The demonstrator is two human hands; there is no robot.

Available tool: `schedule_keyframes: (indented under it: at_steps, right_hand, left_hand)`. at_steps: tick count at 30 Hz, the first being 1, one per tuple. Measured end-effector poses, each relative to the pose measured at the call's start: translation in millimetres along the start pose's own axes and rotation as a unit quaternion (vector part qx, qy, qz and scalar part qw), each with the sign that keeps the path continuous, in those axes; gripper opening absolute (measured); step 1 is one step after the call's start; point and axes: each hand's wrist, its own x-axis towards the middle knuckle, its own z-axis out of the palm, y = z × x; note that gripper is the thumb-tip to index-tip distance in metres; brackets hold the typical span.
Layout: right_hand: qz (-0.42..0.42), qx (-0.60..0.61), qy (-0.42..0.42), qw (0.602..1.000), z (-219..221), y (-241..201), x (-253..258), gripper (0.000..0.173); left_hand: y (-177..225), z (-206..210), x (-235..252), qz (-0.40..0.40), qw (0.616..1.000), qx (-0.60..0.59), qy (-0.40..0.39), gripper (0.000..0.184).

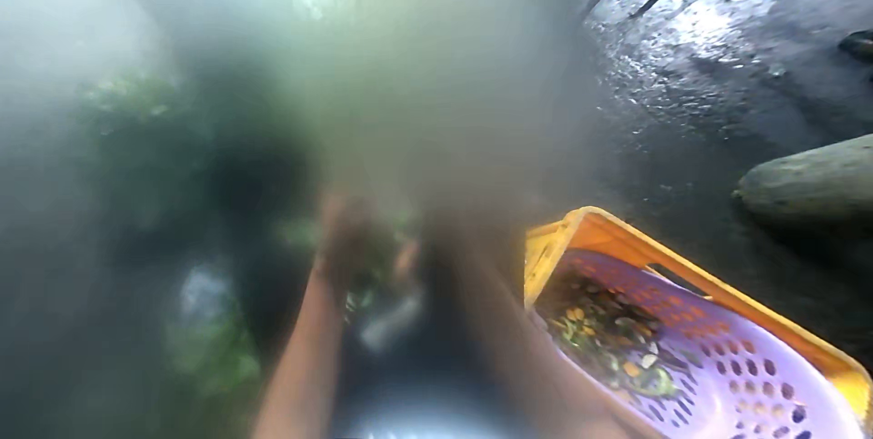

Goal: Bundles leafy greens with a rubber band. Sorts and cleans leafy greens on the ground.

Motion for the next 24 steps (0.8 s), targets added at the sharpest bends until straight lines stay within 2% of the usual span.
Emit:
schedule_keyframes:
  at_steps: [3, 5, 10, 12, 14, 16, 18, 20, 24]
  right_hand:
    - [-0.145, -0.089, 0.054, 0.984, 13, -10, 9, 0.030]
    - [-0.158, -0.068, 0.020, 0.985, 14, -24, 16, 0.034]
    - [-0.162, -0.014, 0.007, 0.987, 16, -28, 20, 0.029]
    - [-0.123, -0.033, -0.013, 0.992, 12, -25, 19, 0.033]
    - [-0.074, -0.035, -0.030, 0.996, 7, -25, 16, 0.031]
    - [-0.080, -0.029, -0.052, 0.995, 2, -26, 15, 0.027]
    - [-0.082, -0.031, -0.073, 0.993, 0, -28, 16, 0.021]
    - [-0.046, -0.006, -0.091, 0.995, 0, -28, 17, 0.021]
    - [0.120, 0.102, -0.160, 0.975, -2, -26, 21, 0.029]
  left_hand:
    - [-1, -5, -3, -0.017, 0.998, -0.055, -0.035, 0.020]
    - [-5, -9, -3, -0.028, 0.992, -0.108, -0.058, 0.020]
    - [-9, -19, -3, -0.053, 0.956, -0.248, -0.147, 0.019]
    - [-7, -21, -6, -0.060, 0.962, -0.231, -0.134, 0.027]
    - [-4, -22, -10, -0.062, 0.979, -0.159, -0.112, 0.039]
    - [-4, -20, -9, -0.083, 0.985, -0.127, -0.086, 0.045]
    - [-5, -23, -10, -0.105, 0.982, -0.127, -0.088, 0.037]
    - [-6, -26, -11, -0.121, 0.980, -0.129, -0.088, 0.029]
    - [-5, -28, -10, -0.122, 0.981, -0.118, -0.092, 0.027]
